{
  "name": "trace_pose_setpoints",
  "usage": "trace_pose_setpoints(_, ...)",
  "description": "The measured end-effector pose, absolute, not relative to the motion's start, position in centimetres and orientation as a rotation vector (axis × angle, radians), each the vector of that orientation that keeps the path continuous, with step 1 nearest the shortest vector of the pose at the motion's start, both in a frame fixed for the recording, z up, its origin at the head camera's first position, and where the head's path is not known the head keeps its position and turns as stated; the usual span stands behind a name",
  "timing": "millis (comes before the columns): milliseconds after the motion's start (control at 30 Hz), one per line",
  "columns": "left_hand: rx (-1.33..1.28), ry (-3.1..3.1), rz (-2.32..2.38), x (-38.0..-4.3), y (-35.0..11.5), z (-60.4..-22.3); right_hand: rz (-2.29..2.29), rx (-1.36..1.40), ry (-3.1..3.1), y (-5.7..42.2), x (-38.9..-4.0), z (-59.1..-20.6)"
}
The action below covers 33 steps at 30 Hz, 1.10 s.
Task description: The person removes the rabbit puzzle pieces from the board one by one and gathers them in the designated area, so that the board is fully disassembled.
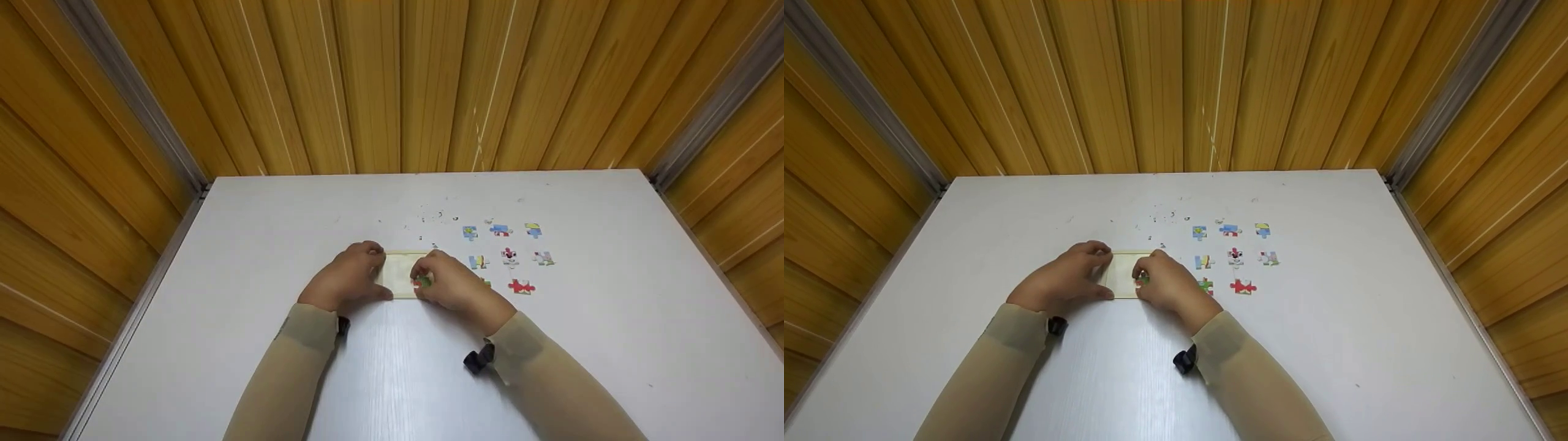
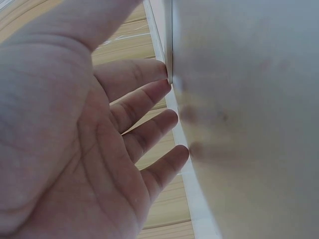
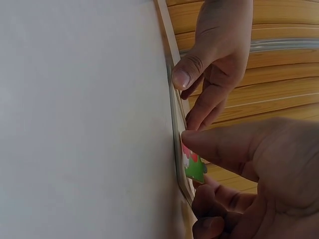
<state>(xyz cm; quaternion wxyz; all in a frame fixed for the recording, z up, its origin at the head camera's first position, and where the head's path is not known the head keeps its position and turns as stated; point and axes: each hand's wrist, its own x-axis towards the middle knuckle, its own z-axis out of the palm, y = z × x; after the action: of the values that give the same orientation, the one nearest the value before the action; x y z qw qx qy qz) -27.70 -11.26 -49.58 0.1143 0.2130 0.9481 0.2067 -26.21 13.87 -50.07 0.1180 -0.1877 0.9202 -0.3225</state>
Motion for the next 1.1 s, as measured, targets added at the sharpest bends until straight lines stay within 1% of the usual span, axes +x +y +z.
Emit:
trace_pose_setpoints(633,0.625,2.784,0.603,-27.69,-11.21,-49.55,-1.005,-0.532,2.632,14.09,-26.26,-50.07)
trace_pose_setpoints(1100,0.663,2.800,0.602,-27.74,-11.45,-49.79,-1.330,-0.518,2.450,14.21,-26.62,-49.30)
